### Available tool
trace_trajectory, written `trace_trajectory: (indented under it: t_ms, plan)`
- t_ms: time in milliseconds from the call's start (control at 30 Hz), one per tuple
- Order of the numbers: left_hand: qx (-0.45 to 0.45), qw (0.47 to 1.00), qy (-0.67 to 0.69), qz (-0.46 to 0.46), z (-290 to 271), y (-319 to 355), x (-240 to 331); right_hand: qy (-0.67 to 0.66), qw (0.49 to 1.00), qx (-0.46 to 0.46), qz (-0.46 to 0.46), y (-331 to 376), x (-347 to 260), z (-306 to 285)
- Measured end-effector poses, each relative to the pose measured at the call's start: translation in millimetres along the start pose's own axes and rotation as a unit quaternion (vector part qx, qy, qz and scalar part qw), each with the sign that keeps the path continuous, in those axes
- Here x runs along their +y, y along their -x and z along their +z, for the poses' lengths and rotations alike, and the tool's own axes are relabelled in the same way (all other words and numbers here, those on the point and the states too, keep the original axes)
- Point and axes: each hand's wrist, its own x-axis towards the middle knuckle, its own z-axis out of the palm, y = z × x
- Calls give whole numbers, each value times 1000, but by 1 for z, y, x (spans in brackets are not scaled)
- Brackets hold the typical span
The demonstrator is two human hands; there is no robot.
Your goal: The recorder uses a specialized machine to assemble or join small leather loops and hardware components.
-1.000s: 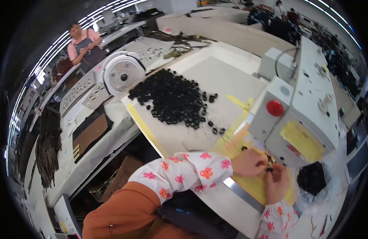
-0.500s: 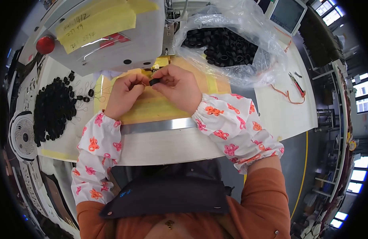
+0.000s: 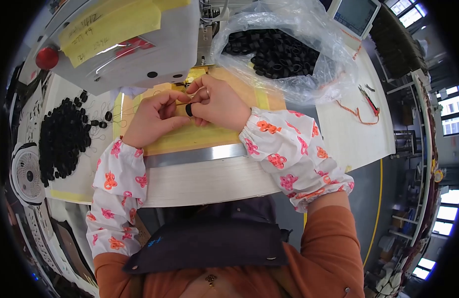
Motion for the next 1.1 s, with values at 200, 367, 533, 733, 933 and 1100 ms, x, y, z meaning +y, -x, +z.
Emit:
trace_trajectory:
  t_ms: [200, 367, 533, 733, 933, 1100]
  plan:
    - [9, 993, -114, -3, 5, -1, 0, 68, 998, 2, -9, -3, 2, 5]
    - [36, 999, -20, -5, 8, -4, -9, -3, 999, 9, -46, 5, 9, 4]
    - [42, 992, 109, -49, 8, -4, -6, 317, 874, 106, -351, 7, 19, 12]
    - [64, 992, 91, -53, 6, -5, -6, 316, 882, 113, -331, 3, 19, 12]
    - [104, 992, -69, -34, 8, -3, -8, 215, 941, 154, -211, -2, 13, 10]
    - [146, 977, -157, 11, 12, -13, -13, 278, 909, 184, -251, -14, 21, 5]
